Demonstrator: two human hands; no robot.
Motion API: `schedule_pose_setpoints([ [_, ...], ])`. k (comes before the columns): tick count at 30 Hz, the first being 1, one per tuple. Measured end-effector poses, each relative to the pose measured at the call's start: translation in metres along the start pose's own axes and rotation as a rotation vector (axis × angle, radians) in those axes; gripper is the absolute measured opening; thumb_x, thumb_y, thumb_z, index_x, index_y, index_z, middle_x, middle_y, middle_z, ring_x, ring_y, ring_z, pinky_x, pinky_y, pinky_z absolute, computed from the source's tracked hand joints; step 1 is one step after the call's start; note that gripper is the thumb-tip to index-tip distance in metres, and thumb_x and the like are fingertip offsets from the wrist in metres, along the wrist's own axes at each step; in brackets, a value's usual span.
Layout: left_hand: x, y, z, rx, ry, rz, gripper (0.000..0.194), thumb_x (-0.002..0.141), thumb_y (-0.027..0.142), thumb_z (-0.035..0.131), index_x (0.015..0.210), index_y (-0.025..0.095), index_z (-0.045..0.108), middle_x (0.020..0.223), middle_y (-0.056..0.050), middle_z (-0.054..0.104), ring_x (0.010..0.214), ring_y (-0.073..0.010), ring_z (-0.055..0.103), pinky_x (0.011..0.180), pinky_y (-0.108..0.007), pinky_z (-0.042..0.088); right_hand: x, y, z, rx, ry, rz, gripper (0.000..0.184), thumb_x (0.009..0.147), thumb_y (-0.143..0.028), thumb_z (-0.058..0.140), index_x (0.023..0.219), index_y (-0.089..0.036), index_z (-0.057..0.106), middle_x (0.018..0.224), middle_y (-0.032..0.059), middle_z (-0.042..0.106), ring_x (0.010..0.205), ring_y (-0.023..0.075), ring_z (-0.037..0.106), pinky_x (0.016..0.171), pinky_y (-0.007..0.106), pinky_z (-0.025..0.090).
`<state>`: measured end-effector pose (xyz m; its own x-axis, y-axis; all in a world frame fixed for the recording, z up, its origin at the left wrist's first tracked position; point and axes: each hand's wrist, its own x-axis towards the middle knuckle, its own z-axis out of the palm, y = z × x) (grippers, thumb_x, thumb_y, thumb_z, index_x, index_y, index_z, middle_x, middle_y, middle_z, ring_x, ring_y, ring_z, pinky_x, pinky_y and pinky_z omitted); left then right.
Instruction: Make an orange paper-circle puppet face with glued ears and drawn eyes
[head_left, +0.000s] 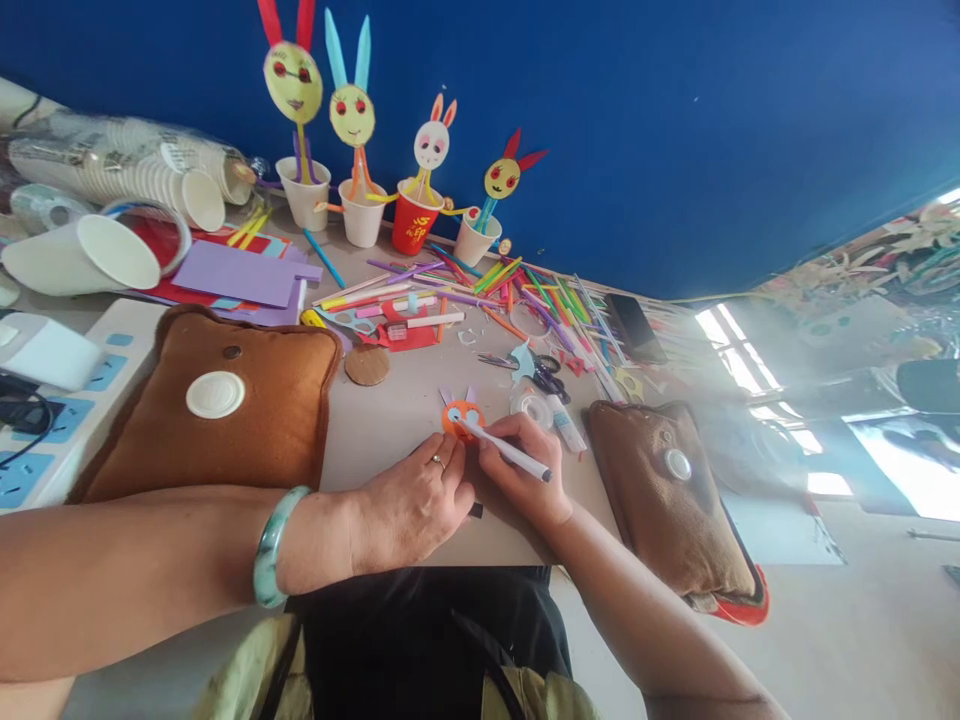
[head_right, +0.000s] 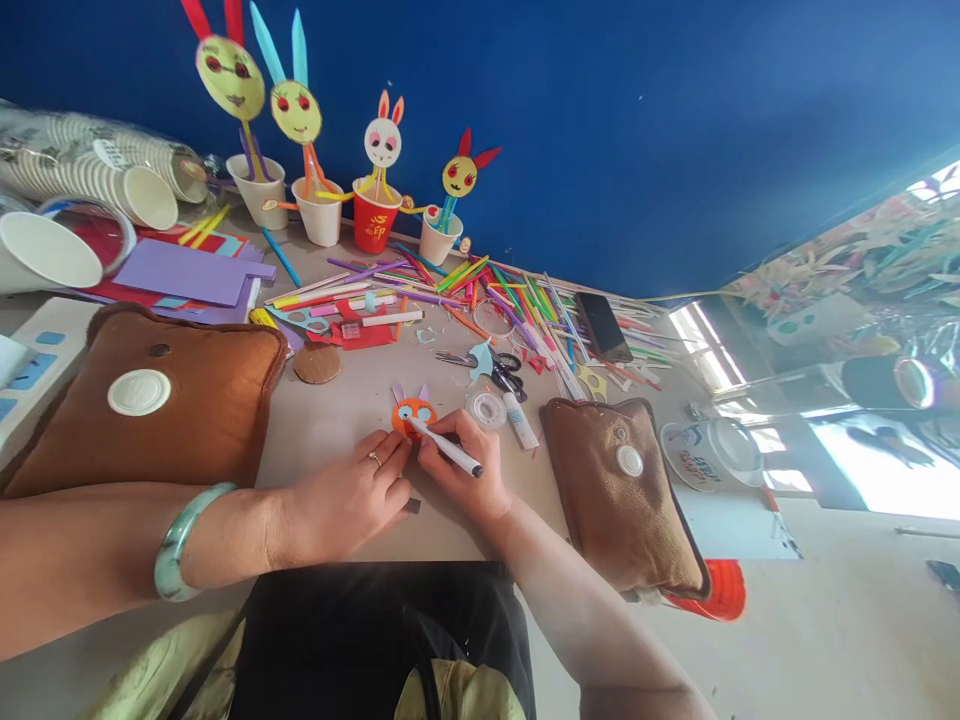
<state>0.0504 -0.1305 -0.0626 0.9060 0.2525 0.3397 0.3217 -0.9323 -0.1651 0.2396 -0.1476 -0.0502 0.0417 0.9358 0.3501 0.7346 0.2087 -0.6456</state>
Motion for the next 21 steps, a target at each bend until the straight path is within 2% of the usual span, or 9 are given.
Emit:
schedule_pose_setpoints([
  [21,-0.0012,0.0007,0.0048,-0.016,-0.004,-0.006,0.024,0.092,0.035,0.057,0.086,0.012,0.061,0.112,-0.027,0.069,0.110,-0.0358,0.065,0.098,-0.047,0.044,0.0014,-0.0022,-0.0008,0.013,-0.001,0.006,0.009,0.075,-0.016,0.061,0.075,-0.023,0.057,0.058,-0.0024,0.065,0.047,0.0128,0.056,0.046,0.026,0.046],
])
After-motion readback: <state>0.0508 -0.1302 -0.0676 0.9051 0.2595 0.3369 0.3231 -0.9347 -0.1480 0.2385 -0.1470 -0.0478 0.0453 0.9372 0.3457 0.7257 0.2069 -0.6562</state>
